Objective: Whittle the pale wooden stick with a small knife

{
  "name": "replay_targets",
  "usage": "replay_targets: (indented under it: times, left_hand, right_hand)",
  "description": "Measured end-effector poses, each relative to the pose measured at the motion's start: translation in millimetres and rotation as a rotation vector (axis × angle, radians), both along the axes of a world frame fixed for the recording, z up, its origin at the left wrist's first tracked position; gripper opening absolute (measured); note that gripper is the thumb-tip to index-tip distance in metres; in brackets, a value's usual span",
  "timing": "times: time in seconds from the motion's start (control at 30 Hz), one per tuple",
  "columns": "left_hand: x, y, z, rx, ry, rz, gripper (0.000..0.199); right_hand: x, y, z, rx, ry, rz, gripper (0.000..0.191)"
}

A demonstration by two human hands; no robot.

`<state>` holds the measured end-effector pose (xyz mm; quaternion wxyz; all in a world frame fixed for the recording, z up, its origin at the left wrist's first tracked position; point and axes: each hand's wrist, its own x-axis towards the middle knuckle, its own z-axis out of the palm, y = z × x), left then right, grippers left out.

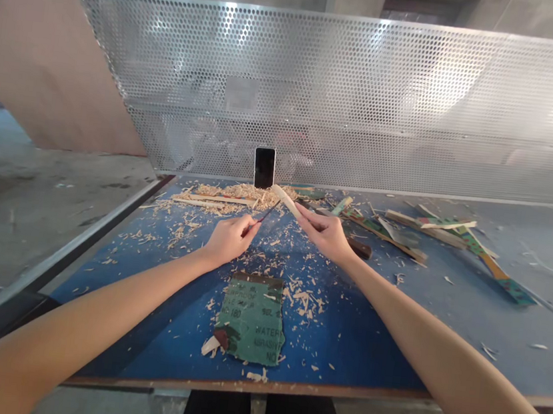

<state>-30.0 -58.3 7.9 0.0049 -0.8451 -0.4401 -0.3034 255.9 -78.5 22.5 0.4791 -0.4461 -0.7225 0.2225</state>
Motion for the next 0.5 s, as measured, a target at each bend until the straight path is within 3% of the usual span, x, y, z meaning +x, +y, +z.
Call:
replay_targets:
  times: [0.23,0.4,0.5]
  left_hand:
    - [6,10,3.6,-0.293,0.141,0.024,0.029]
    - [5,11,2.7,-0.295,0.109,0.004,0.029]
    - [4,10,2.7,-0.288,0.108,-0.023,0.028]
  right_hand:
    - [6,10,-5.0,-0.070,-0.189,-0.075,0.067]
    - [1,5,-0.2,-0.101,-0.588,-0.165,0.057]
    - [-7,1,1.6,-0.180,-0.742,-0.147,0.056]
